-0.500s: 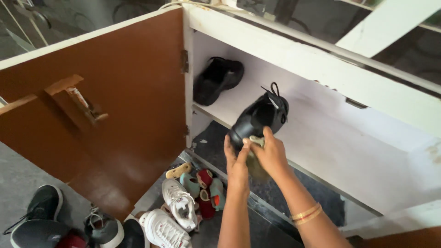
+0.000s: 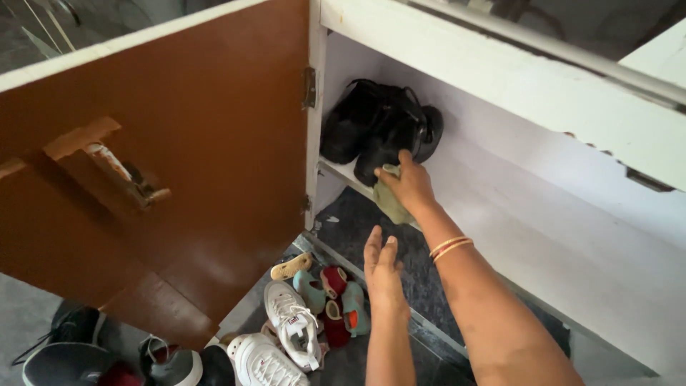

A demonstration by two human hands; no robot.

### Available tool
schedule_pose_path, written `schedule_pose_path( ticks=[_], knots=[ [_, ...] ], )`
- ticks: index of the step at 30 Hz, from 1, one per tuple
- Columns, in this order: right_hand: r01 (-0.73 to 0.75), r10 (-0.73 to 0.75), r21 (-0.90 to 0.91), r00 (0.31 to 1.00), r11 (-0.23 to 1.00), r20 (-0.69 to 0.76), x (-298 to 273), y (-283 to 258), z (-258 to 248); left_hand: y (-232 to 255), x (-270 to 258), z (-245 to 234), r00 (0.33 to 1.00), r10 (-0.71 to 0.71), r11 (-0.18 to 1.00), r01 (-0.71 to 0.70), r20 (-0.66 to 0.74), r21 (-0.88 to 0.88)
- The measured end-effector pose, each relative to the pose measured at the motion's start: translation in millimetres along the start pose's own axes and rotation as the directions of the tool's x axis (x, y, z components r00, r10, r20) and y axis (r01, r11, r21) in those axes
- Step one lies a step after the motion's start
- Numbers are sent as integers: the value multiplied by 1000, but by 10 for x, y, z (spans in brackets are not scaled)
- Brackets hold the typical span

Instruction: The person cleans a pair of black shoes using a cloth, wiping the exterior surfaces and laces. The shoes are then placed on a shelf inside a cabinet.

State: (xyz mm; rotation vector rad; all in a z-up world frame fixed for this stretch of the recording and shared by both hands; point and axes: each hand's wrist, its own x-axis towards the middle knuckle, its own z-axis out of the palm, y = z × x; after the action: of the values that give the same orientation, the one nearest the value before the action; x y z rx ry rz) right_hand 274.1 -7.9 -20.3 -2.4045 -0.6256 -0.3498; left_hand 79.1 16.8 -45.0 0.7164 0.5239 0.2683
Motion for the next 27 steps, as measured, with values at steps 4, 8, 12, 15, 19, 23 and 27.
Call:
schedule_pose_path(
  ticks=[4, 8, 12, 15, 19, 23, 27],
  knots=[
    [-64, 65, -17, 998, 998, 20, 172, 3, 161, -73, 38, 10, 999, -35, 999, 35, -19, -4],
    [-55, 54, -20, 998, 998, -23, 139, -3, 217, -117, 57, 2, 999, -33, 999, 33, -43, -12],
    [-61, 86, 141, 981, 988, -174, -92, -46, 209, -80, 61, -38, 996, -29, 999, 25, -80, -39],
    [-117, 181, 301, 964, 946, -196, -481, -146, 149, 34, 42, -71, 992, -35, 995, 23, -121, -98],
    [-318, 313, 596, 943, 738, 116, -1118, -387, -17, 177, -22, -116, 971, -146, 965, 98, -190, -243],
    [-427, 237, 760, 904, 490, 355, -1657, -670, -331, 217, -119, -222, 960, -129, 959, 58, -247, -279],
    [-350, 142, 811, 936, 468, 322, -1950, -871, -666, 215, -240, -394, 994, -1, 962, -27, -105, -270]
  ],
)
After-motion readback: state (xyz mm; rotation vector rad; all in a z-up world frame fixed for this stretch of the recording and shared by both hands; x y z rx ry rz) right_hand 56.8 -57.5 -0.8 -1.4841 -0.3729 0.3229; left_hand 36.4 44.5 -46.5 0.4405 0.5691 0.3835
